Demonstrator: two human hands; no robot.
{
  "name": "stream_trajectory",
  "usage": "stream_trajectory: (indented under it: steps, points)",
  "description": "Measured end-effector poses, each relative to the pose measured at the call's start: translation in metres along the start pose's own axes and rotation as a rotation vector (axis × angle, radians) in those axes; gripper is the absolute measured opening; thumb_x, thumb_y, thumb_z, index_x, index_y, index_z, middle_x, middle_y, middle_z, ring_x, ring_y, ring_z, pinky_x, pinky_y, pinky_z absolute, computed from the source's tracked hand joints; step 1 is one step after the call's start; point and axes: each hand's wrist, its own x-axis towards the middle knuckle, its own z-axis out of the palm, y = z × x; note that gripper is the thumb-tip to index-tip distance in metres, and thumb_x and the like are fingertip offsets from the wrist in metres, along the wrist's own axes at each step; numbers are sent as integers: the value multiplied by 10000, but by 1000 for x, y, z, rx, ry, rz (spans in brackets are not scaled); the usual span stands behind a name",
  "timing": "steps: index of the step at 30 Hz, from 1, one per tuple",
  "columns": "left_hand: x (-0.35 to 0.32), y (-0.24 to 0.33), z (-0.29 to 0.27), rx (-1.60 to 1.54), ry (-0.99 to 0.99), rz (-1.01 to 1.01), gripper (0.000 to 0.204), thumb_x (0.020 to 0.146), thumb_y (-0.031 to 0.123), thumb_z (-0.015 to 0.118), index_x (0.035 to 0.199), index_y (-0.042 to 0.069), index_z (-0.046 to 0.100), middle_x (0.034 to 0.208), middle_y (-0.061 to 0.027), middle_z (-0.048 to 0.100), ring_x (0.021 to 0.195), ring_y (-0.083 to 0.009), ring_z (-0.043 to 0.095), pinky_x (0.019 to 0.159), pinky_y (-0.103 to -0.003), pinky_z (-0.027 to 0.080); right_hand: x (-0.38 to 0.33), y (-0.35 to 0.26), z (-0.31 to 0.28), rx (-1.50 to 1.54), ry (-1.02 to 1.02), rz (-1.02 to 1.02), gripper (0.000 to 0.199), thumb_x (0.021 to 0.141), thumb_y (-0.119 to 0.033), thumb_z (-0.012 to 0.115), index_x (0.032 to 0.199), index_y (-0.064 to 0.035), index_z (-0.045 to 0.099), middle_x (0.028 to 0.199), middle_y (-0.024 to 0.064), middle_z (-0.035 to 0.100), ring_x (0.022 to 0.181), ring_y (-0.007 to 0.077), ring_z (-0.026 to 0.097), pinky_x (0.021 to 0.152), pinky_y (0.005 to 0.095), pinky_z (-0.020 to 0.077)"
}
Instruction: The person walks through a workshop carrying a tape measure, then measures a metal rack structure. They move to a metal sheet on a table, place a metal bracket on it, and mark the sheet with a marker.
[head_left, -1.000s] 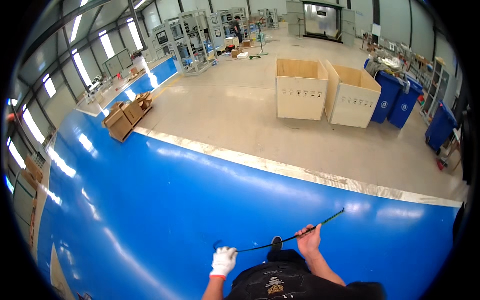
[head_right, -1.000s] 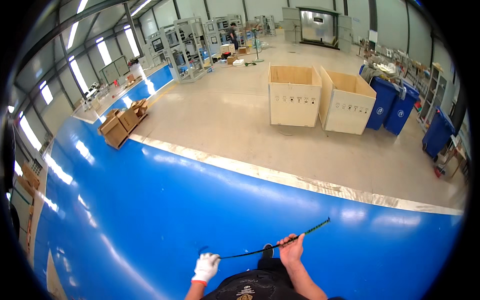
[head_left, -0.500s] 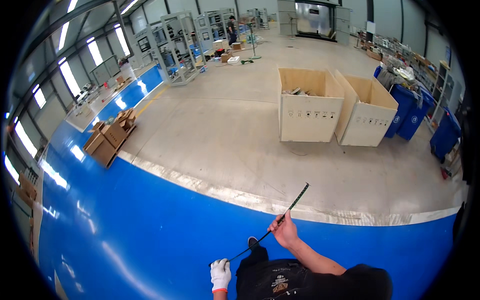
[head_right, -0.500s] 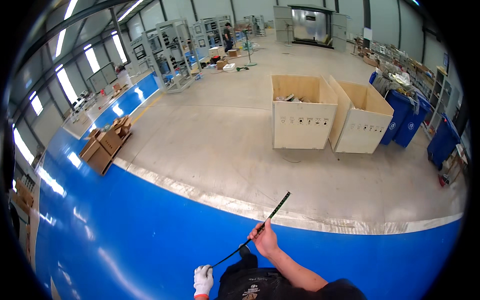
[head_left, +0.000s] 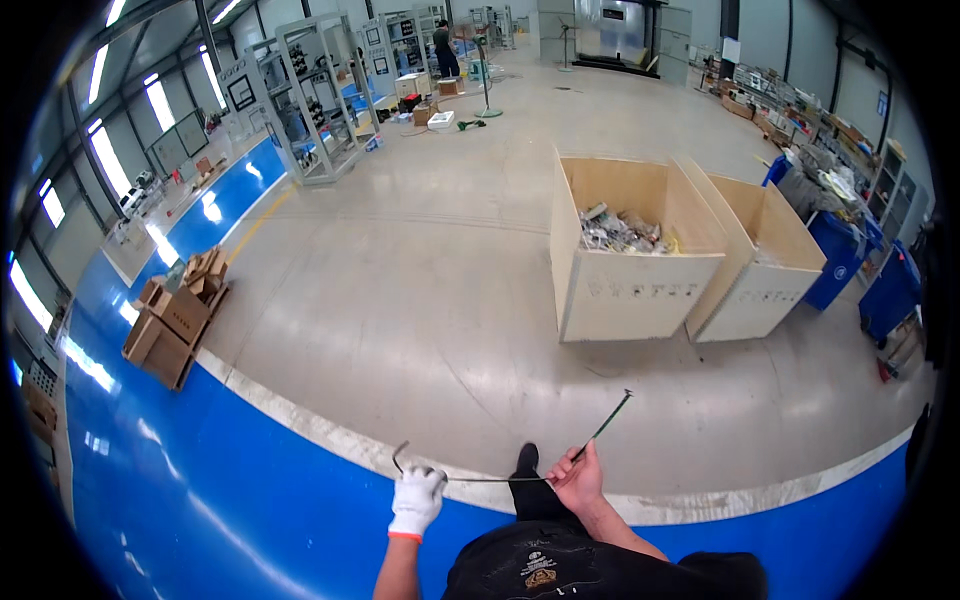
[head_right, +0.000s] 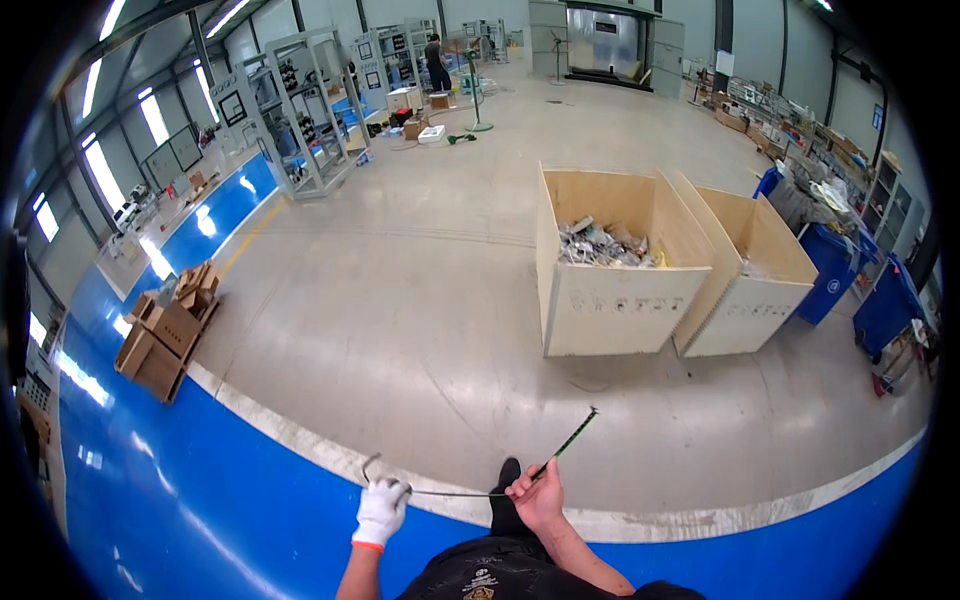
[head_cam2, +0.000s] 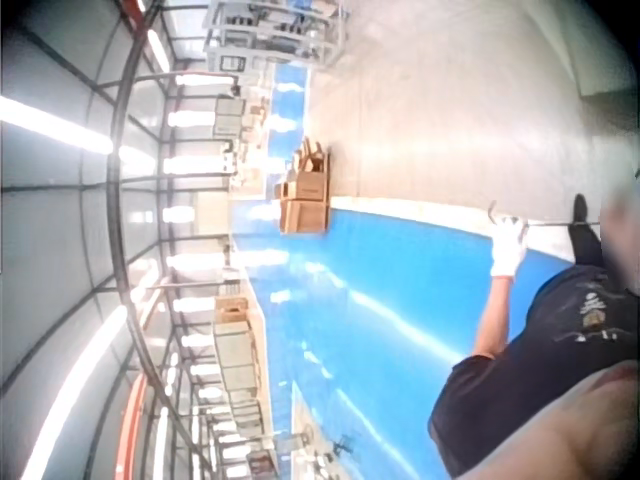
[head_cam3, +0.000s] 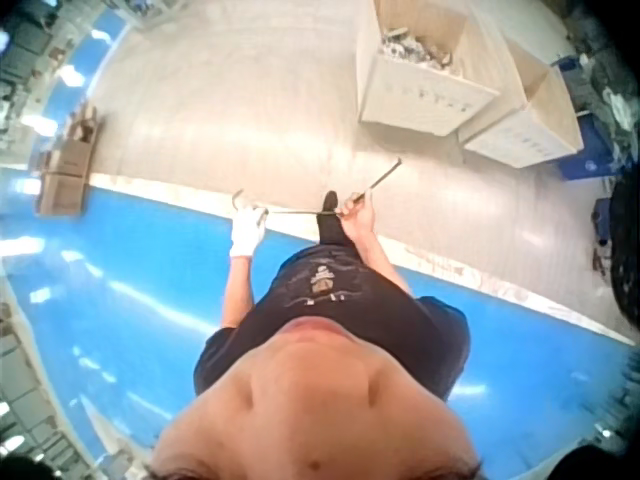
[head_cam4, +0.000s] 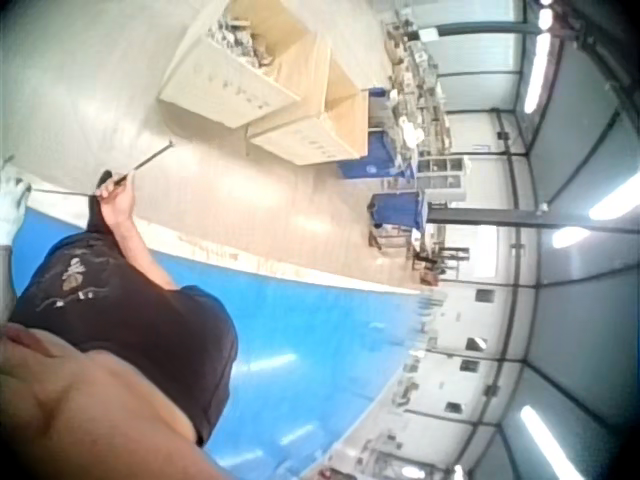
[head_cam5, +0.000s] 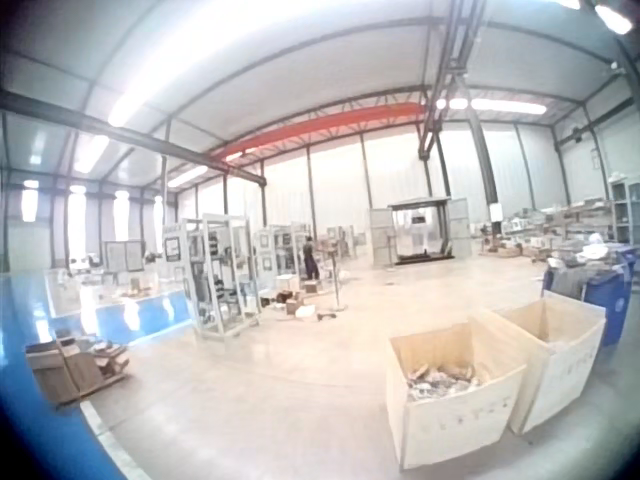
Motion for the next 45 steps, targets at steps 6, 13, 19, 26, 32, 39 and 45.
stream_trajectory:
  steps: [6,13,19,26,32,39,45]
  points:
    - [168,-17,27,-169,19,-148,161,868,186,650,993,103,709,986,-163,665,990,-393,587,929,-485,457,209,-53,148,-248,-110,143,539,1033,-563,348,824,-104,537,640,44,473,613,231,482,701,428,450]
    - [409,-107,42,-250,179,-345,179,909,189,601,1021,97,707,1015,-169,668,979,-382,585,890,-468,471,463,-54,279,-154,-411,70,538,1055,-514,322,920,-56,568,730,103,574,722,266,572,782,445,479]
    - [654,-205,62,-290,115,-325,183,912,201,611,1033,102,706,1043,-173,669,981,-389,593,892,-469,481,689,-69,377,-156,-317,-152,537,1059,-506,315,892,-53,547,737,108,574,732,272,575,803,442,492]
    - [965,-255,27,-226,-52,-117,170,918,205,616,1023,116,715,1010,-153,674,976,-383,595,864,-466,495,890,-160,489,-33,-195,-336,541,1034,-557,353,877,-80,554,742,106,566,739,273,556,806,457,473]
    - [1201,-269,80,-109,-193,-14,193,927,247,603,1034,133,716,1012,-149,669,1004,-375,593,880,-469,498,1076,-249,513,119,31,-413,537,1007,-588,406,872,-86,540,739,90,533,734,258,516,799,445,464]
    - [1441,-225,115,-225,-175,-219,234,938,281,586,1073,130,703,1033,-179,657,1022,-385,599,879,-481,500,1298,-395,626,-30,-140,-381,526,1040,-549,337,880,-93,542,712,75,518,696,236,495,804,439,448]
    - [1648,-241,145,-217,-45,-198,199,907,224,615,1038,112,714,1016,-158,675,984,-385,597,849,-485,506,1490,-482,707,-43,-153,-260,577,1037,-578,304,789,-101,517,628,43,448,623,218,454,717,427,442]
